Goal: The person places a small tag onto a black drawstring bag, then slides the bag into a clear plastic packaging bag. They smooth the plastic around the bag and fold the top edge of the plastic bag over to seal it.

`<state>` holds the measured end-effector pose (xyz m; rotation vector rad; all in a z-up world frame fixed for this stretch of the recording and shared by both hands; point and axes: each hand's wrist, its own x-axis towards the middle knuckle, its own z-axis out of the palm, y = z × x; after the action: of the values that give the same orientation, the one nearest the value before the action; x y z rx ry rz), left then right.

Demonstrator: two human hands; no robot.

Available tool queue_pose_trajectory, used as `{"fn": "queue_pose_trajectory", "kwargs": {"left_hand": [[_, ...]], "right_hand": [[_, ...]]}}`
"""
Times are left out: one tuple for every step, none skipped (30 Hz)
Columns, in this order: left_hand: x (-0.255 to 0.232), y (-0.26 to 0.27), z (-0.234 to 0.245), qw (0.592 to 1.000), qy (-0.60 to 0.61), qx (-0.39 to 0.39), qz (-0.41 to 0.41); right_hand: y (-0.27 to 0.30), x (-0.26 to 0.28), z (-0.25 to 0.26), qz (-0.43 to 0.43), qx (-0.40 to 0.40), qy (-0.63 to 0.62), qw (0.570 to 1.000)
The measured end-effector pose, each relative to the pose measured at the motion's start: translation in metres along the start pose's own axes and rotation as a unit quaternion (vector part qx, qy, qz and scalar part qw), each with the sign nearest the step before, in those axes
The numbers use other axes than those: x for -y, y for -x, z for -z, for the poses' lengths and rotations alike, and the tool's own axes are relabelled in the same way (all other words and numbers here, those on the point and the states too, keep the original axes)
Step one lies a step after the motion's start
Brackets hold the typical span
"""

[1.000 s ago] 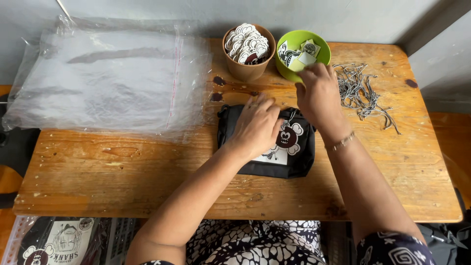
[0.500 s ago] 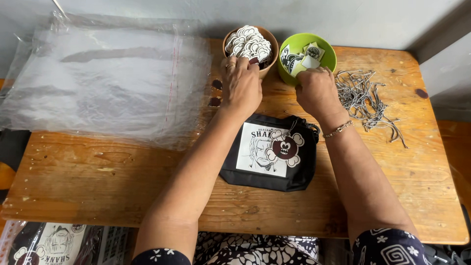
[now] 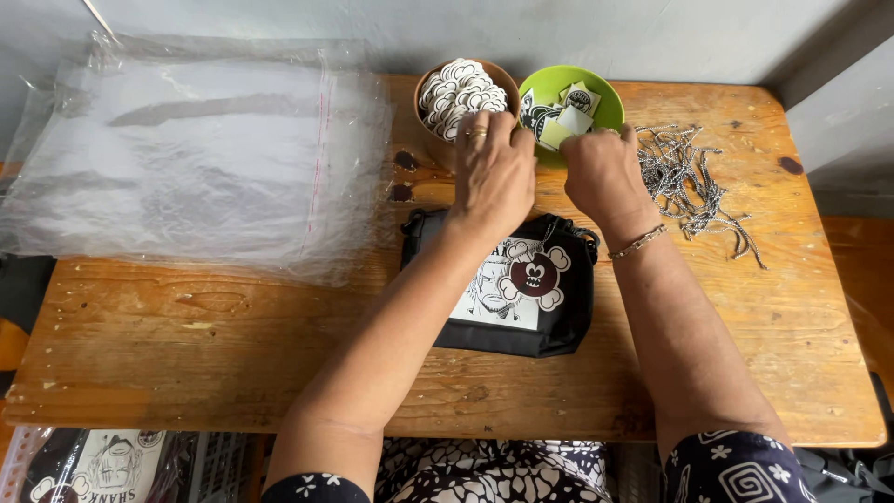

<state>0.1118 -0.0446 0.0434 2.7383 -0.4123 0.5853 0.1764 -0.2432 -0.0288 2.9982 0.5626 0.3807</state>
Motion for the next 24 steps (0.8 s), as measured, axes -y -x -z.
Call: {"fn": "queue_pose_trajectory", "kwargs": {"left_hand": [[-0.002,-0.001,-0.005,1.000,0.001,0.001,0.000],[-0.004,-0.002,-0.010,1.000,0.006,0.005,-0.005],[-0.007,-0.003,-0.016,1.000,0.011,0.008,-0.011],[-0.006,-0.002,-0.020,1.000,0.012,0.008,-0.011],[-0.006,-0.002,-0.025,1.000,0.025,0.010,-0.012],[-0.006,-0.002,-0.029,0.999,0.038,0.011,-0.012],[-0.008,-0.002,-0.023,0.999,0.038,0.011,-0.013],[-0.009,-0.001,-0.017,0.998,0.064,-0.006,-0.018],[-0.010,0.000,-0.011,0.995,0.090,-0.024,-0.024],[-0.009,0.000,-0.009,0.995,0.090,-0.022,-0.023],[-0.008,0.000,-0.006,0.991,0.125,-0.042,-0.021],[-0.006,-0.001,-0.003,0.985,0.159,-0.062,-0.019],[-0.004,-0.002,-0.005,0.985,0.158,-0.061,-0.019],[-0.003,-0.002,-0.006,0.975,0.191,-0.115,-0.016],[-0.002,-0.003,-0.007,0.960,0.223,-0.168,-0.014],[-0.003,-0.003,0.001,0.960,0.223,-0.168,-0.013],[-0.004,-0.002,0.009,0.941,0.298,-0.158,-0.011],[-0.005,-0.003,0.018,0.917,0.370,-0.148,-0.011],[-0.002,0.003,0.024,0.917,0.369,-0.150,-0.010],[0.001,0.007,0.031,0.860,0.501,-0.100,-0.003],[0.005,0.011,0.037,0.782,0.621,-0.047,0.004],[0.004,0.018,0.048,0.783,0.620,-0.047,0.003],[0.004,0.025,0.058,0.768,0.641,-0.008,0.012],[0.004,0.033,0.067,0.750,0.660,0.033,0.024]], "right_hand": [[-0.002,-0.004,0.003,0.000,0.001,0.001,1.000],[-0.003,-0.008,0.006,-0.006,-0.008,-0.049,0.999],[-0.005,-0.012,0.008,-0.013,-0.018,-0.098,0.995],[-0.003,-0.011,0.020,-0.013,-0.017,-0.097,0.995],[-0.002,-0.011,0.032,-0.020,-0.015,-0.155,0.988],[-0.001,-0.010,0.045,-0.026,-0.013,-0.212,0.977],[0.001,-0.009,0.055,-0.027,-0.013,-0.211,0.977],[0.004,-0.006,0.065,-0.025,-0.028,-0.266,0.963],[0.006,-0.003,0.075,-0.023,-0.042,-0.321,0.946],[0.007,-0.004,0.079,-0.023,-0.041,-0.322,0.946],[0.008,-0.005,0.083,-0.016,-0.058,-0.362,0.930],[0.007,-0.006,0.087,-0.009,-0.076,-0.402,0.912],[0.009,-0.004,0.092,-0.009,-0.075,-0.403,0.912],[0.010,-0.002,0.097,-0.037,-0.067,-0.534,0.842],[0.012,0.000,0.102,-0.063,-0.055,-0.653,0.752],[0.015,0.003,0.104,-0.063,-0.055,-0.653,0.752],[0.017,0.006,0.107,-0.073,-0.055,-0.688,0.720],[0.020,0.008,0.110,-0.081,-0.057,-0.720,0.687],[0.025,0.017,0.110,-0.080,-0.056,-0.720,0.687],[0.028,0.025,0.111,-0.103,-0.075,-0.752,0.646],[0.031,0.034,0.112,-0.127,-0.093,-0.782,0.603],[0.034,0.036,0.114,-0.125,-0.094,-0.782,0.603],[0.037,0.038,0.115,-0.116,-0.087,-0.791,0.594],[0.041,0.041,0.115,-0.108,-0.078,-0.800,0.586]]}}
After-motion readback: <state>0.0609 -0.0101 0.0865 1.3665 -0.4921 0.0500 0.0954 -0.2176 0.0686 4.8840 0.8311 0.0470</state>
